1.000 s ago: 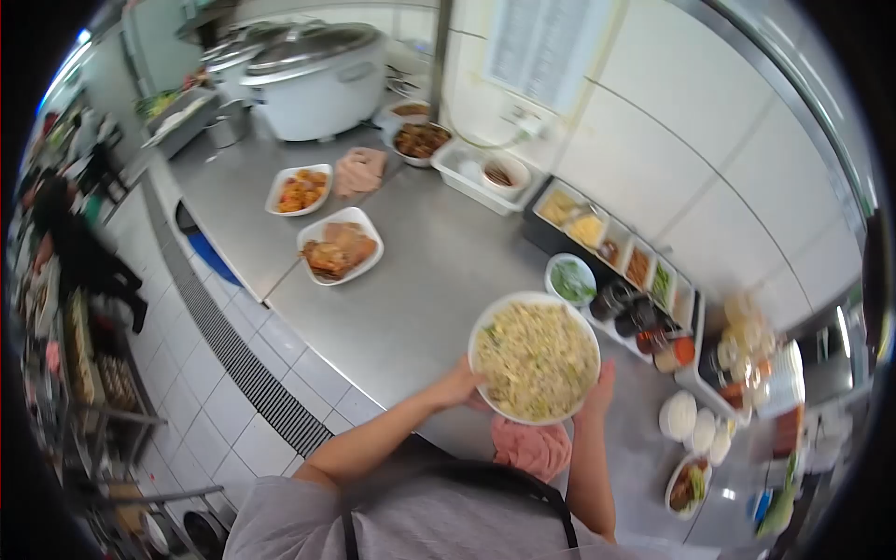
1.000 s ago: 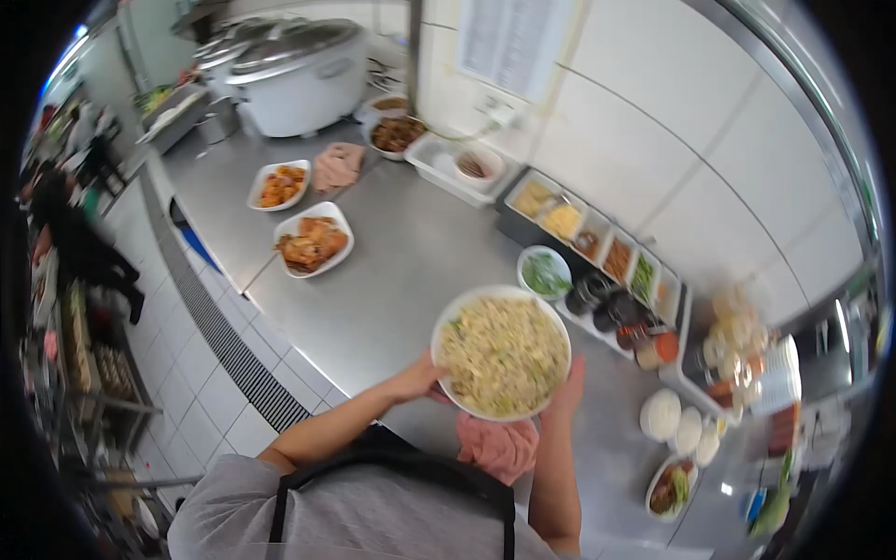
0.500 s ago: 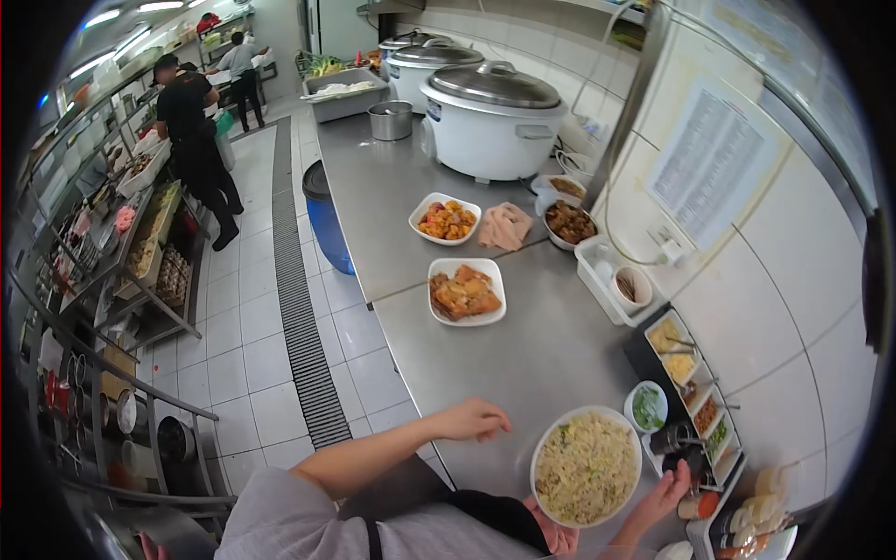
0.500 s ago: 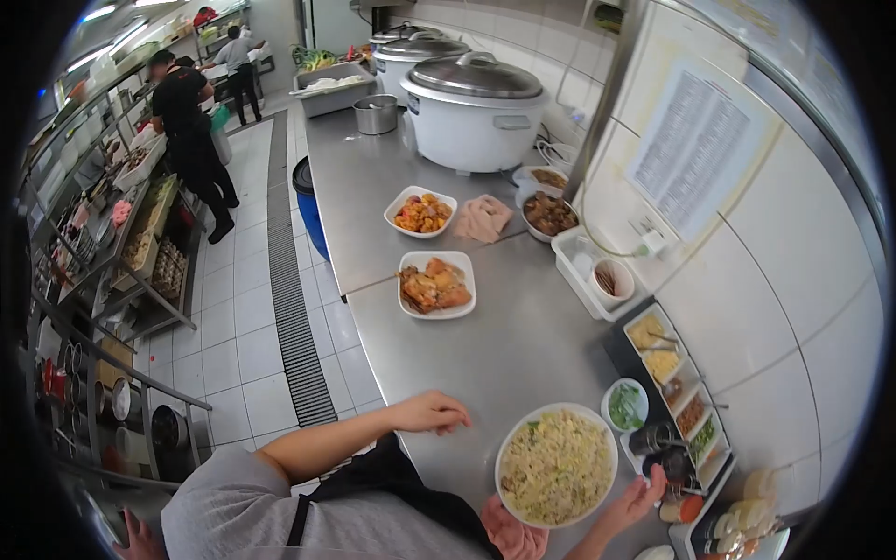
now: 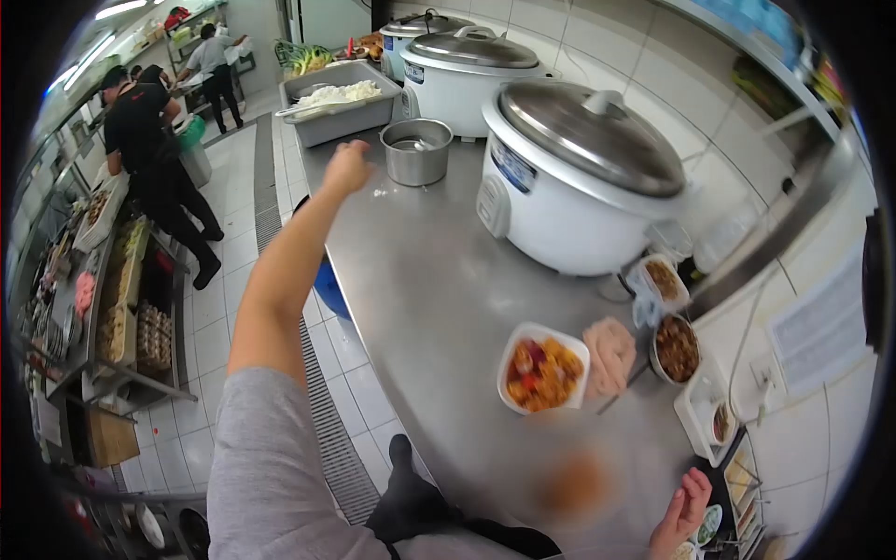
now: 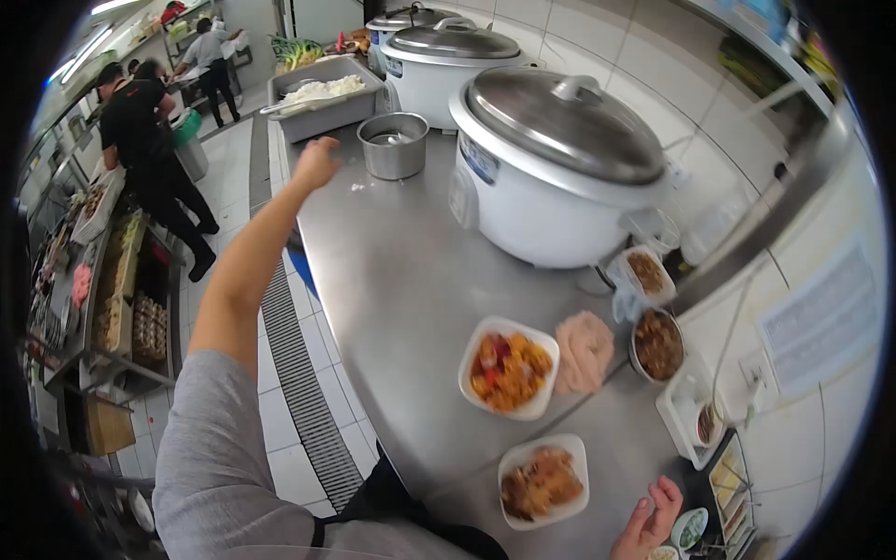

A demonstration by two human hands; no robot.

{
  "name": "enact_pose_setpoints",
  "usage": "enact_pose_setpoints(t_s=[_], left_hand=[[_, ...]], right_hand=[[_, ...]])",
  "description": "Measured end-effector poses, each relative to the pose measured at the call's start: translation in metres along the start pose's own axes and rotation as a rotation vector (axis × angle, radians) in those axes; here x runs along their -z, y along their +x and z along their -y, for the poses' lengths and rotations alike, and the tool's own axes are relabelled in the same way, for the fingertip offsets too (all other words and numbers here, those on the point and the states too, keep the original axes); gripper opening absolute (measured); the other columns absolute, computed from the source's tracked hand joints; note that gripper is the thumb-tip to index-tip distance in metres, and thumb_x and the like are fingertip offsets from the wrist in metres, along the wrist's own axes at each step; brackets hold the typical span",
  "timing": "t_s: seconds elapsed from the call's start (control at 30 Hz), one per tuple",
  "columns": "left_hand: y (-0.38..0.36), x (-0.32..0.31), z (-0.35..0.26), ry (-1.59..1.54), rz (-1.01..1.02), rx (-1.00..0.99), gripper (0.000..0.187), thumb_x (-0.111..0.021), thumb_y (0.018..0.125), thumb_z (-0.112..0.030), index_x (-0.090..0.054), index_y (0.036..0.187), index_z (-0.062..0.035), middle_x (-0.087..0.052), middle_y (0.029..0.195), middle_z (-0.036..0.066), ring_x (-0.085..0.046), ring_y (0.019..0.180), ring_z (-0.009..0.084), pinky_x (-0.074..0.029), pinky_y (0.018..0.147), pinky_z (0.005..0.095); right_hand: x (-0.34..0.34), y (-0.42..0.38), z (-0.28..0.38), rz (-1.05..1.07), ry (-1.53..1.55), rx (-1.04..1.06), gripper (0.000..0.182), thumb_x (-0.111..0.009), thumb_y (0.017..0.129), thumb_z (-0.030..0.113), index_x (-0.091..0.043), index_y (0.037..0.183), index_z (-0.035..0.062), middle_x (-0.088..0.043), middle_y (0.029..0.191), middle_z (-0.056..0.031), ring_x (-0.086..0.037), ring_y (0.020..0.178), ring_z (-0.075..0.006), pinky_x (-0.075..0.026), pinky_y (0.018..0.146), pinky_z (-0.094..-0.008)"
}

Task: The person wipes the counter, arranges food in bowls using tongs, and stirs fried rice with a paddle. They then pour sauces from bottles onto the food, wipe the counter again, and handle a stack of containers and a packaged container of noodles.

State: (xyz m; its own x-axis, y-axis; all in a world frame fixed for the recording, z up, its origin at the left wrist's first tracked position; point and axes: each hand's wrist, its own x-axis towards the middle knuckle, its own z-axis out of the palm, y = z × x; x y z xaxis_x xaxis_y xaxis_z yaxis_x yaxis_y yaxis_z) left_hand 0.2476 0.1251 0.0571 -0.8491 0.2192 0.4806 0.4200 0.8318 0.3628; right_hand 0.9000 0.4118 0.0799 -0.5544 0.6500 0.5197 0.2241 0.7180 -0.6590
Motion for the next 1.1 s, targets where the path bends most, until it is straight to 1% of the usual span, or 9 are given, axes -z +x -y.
enact_pose_setpoints(t_s=[0.1, 0.33, 0.43, 0.63, 0.8, 0.9, 0.97, 1.03, 1.1], left_hand=[[0.077, -0.009, 0.08, 0.235, 0.102, 0.237, 0.054, -0.058, 0.072, -0.013, -0.039, 0.122, -0.0072, -0.044, 0.119, 0.02, -0.047, 0.106, 0.037, -0.041, 0.089, 0.0418], [0.219, -0.056, 0.279, 0.376, -0.051, 0.434, 0.052, -0.048, 0.079, -0.028, -0.035, 0.127, -0.0111, -0.049, 0.116, 0.019, -0.048, 0.108, 0.0348, -0.038, 0.09, 0.0415], [0.302, -0.113, 0.453, -0.399, -0.139, 0.405, 0.075, -0.052, 0.075, -0.052, -0.029, 0.132, -0.0081, -0.038, 0.131, 0.018, -0.037, 0.12, 0.0316, -0.033, 0.094, 0.0404], [0.264, -0.075, 0.34, -1.223, -0.314, 0.64, 0.078, -0.041, 0.075, -0.064, -0.024, 0.136, -0.0185, -0.014, 0.144, 0.003, 0.001, 0.133, 0.0259, 0.0, 0.1, 0.0564], [0.3, -0.081, 0.391, -1.1, -0.136, 0.759, 0.073, -0.042, 0.08, -0.058, -0.03, 0.133, -0.0094, -0.029, 0.137, 0.009, -0.025, 0.127, 0.0272, -0.018, 0.1, 0.0541], [0.327, -0.094, 0.449, -1.186, -0.362, 0.612, 0.053, -0.059, 0.079, -0.022, -0.041, 0.127, -0.0085, -0.049, 0.122, 0.005, -0.049, 0.106, 0.0184, -0.04, 0.086, 0.0239], [0.346, -0.098, 0.461, -0.9, -0.627, 0.509, 0.035, -0.061, 0.077, -0.023, -0.058, 0.109, -0.0084, -0.057, 0.111, 0.002, -0.054, 0.098, 0.0148, -0.043, 0.081, 0.0255], [0.391, -0.077, 0.51, 0.514, -0.712, -0.436, 0.029, -0.054, 0.081, -0.024, -0.061, 0.108, -0.0132, -0.061, 0.105, -0.003, -0.058, 0.093, 0.0127, -0.044, 0.076, 0.0244], [0.355, -0.046, 0.357, -0.241, -0.712, -0.099, 0.03, -0.047, 0.085, -0.029, -0.061, 0.108, -0.0157, -0.063, 0.102, -0.001, -0.059, 0.093, 0.0161, -0.045, 0.074, 0.0267]], right_hand=[[-0.048, 0.044, 0.049, 0.069, -0.238, 0.044, 0.022, -0.052, 0.084, 0.011, -0.057, 0.102, -0.0008, -0.054, 0.107, -0.0195, -0.053, 0.094, -0.0316, -0.043, 0.081, -0.0367], [-0.131, 0.121, 0.044, 0.081, -0.265, -0.134, 0.015, -0.05, 0.085, 0.007, -0.056, 0.096, -0.0006, -0.052, 0.106, -0.0141, -0.049, 0.098, -0.0242, -0.037, 0.085, -0.031], [-0.151, 0.141, 0.031, 0.122, -0.251, -0.215, 0.012, -0.049, 0.082, 0.003, -0.054, 0.092, -0.0013, -0.05, 0.103, -0.0118, -0.047, 0.092, -0.0176, -0.035, 0.083, -0.0266], [-0.136, 0.158, 0.014, 0.03, -0.289, -0.326, 0.01, -0.048, 0.085, 0.007, -0.053, 0.089, -0.0013, -0.05, 0.095, -0.0071, -0.047, 0.089, -0.0147, -0.035, 0.082, -0.0249], [-0.129, 0.165, 0.0, 0.05, -0.376, -0.324, 0.01, -0.047, 0.085, 0.005, -0.053, 0.09, -0.0015, -0.049, 0.09, -0.0051, -0.046, 0.084, -0.0121, -0.036, 0.076, -0.0228], [-0.132, 0.166, 0.001, 0.015, -0.403, -0.336, 0.01, -0.047, 0.085, 0.003, -0.053, 0.091, -0.0016, -0.05, 0.089, -0.0045, -0.047, 0.082, -0.0118, -0.037, 0.074, -0.0224], [-0.135, 0.163, 0.0, 0.039, -0.447, -0.306, 0.009, -0.048, 0.084, 0.003, -0.053, 0.089, -0.0014, -0.05, 0.088, -0.0044, -0.048, 0.081, -0.0118, -0.038, 0.073, -0.0225], [-0.144, 0.166, 0.02, 0.08, -0.513, -0.295, 0.007, -0.049, 0.081, 0.0, -0.054, 0.085, -0.0014, -0.053, 0.086, -0.0061, -0.05, 0.079, -0.0139, -0.039, 0.071, -0.0233], [-0.145, 0.163, 0.023, 0.053, -0.552, -0.279, 0.006, -0.051, 0.078, -0.002, -0.055, 0.082, -0.0018, -0.055, 0.082, -0.0085, -0.053, 0.077, -0.0167, -0.041, 0.07, -0.0244]])
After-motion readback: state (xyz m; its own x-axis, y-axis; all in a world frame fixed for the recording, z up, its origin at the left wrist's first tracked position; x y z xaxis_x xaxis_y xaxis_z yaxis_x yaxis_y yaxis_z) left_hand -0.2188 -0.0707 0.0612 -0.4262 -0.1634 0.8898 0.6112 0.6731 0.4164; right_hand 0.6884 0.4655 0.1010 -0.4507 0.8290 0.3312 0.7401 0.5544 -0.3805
